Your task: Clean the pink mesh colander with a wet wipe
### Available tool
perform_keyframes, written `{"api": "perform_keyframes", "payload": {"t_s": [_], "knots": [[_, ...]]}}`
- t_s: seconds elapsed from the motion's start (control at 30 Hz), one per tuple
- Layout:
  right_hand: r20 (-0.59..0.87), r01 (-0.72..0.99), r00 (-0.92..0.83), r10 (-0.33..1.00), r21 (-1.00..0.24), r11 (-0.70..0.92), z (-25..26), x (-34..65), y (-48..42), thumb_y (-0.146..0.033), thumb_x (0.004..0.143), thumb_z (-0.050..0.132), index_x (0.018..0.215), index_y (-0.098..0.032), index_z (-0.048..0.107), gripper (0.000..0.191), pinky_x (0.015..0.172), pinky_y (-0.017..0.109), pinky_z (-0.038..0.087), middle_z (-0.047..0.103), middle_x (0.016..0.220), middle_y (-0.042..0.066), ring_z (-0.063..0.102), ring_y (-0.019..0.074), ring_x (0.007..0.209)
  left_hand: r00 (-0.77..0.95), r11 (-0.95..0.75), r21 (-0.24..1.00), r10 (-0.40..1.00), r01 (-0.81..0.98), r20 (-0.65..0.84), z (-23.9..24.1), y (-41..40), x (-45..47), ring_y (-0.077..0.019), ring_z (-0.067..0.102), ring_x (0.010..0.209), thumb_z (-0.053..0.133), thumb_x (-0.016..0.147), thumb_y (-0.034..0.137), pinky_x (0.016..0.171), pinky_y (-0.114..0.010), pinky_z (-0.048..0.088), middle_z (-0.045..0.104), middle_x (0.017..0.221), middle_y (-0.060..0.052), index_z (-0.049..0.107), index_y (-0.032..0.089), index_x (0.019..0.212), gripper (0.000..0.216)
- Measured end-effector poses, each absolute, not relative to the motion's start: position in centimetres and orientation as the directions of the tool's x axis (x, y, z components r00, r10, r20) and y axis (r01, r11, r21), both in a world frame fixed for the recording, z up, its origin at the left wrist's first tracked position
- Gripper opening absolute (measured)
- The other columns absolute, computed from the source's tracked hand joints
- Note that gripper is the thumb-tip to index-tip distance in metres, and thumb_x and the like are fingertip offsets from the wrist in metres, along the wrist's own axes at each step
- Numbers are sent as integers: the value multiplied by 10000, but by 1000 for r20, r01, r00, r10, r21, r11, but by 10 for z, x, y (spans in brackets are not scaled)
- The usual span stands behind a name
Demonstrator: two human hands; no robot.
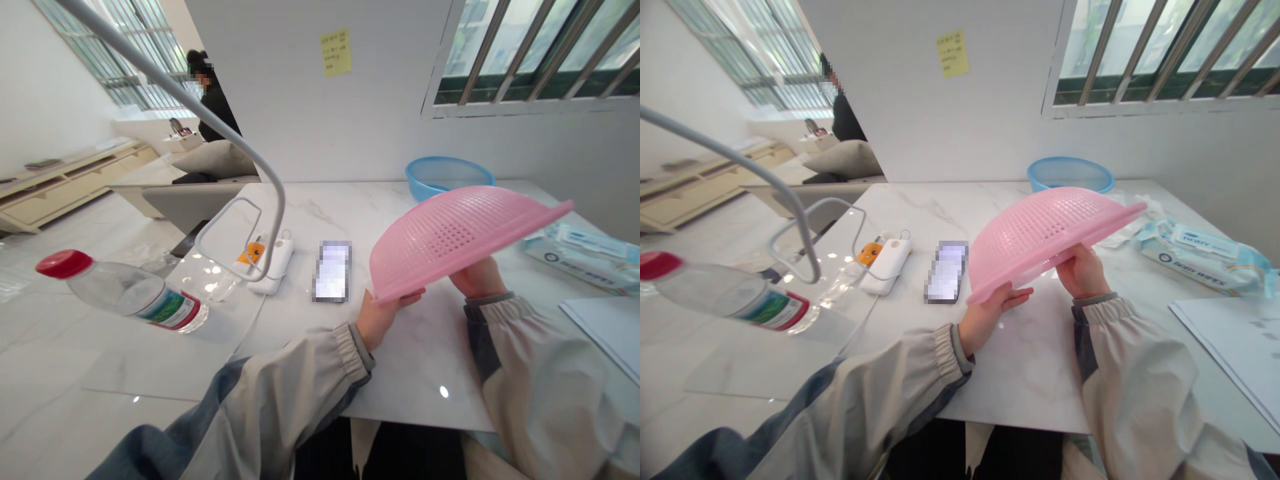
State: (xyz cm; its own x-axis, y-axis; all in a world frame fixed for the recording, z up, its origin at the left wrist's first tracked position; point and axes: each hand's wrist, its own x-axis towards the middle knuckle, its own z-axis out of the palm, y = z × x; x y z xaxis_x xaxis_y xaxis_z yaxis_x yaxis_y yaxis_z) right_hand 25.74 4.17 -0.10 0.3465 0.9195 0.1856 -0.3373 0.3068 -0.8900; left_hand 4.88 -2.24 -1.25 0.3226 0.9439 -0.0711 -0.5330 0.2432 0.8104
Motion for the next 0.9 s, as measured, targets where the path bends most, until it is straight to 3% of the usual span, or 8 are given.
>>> {"api": "perform_keyframes", "payload": {"t_s": [0.13, 0.27, 0.5, 0.63, 0.8, 0.9], "knots": [[120, -339, 330, 936, -911, 236, -5, 255, 44, -455, 782, 902, 1035, -285, 785, 327, 1101, 584, 604, 799, 1197, 54, 717, 337, 1245, 334, 317, 762, 932, -565, -140, -15, -23, 52, -353, 819, 1076, 843, 920, 418, 1124, -605, 583, 760, 1325, -191, 670, 137, 1438, 615], [73, -318, 248, 966, -936, 152, -9, 253, 41, -390, 737, 959, 1099, -270, 794, 416, 1079, 527, 644, 804, 1191, 52, 758, 311, 1191, 363, 326, 765, 923, -555, -130, -11, -25, 52, -346, 819, 1081, 807, 961, 388, 1126, -598, 588, 756, 1336, -197, 670, 120, 1422, 551], [30, -290, -4, 1000, -957, 28, -12, 246, 35, -453, 866, 886, 1242, -344, 802, 401, 1066, 488, 669, 757, 1387, 23, 718, 299, 1307, 353, 319, 728, 929, -607, -112, -9, -23, 51, -369, 819, 1084, 849, 916, 387, 1119, -594, 595, 743, 1366, -215, 674, 98, 1397, 589], [-23, -299, -129, 991, -952, -61, -13, 244, 32, -480, 872, 870, 1362, -341, 753, 522, 1089, 502, 651, 717, 1464, 33, 680, 295, 1373, 369, 337, 704, 922, -625, -114, -5, -23, 51, -364, 821, 1082, 838, 911, 348, 1131, -587, 585, 754, 1349, -195, 675, 113, 1421, 585], [-16, -281, -44, 999, -959, -28, -13, 240, 33, -488, 803, 924, 1257, -310, 793, 504, 1119, 480, 626, 768, 1365, 48, 704, 290, 1319, 385, 345, 693, 917, -633, -105, -2, -23, 51, -371, 817, 1097, 840, 905, 343, 1130, -582, 582, 754, 1358, -195, 658, 124, 1450, 615], [-12, -237, 81, 997, -972, 8, -12, 242, 39, -479, 740, 962, 1145, -269, 825, 477, 1011, 468, 672, 797, 1269, 69, 738, 299, 1214, 356, 331, 697, 927, -636, -116, -5, -21, 52, -362, 821, 1080, 838, 900, 336, 1116, -572, 592, 751, 1361, -194, 661, 117, 1435, 605]]}}
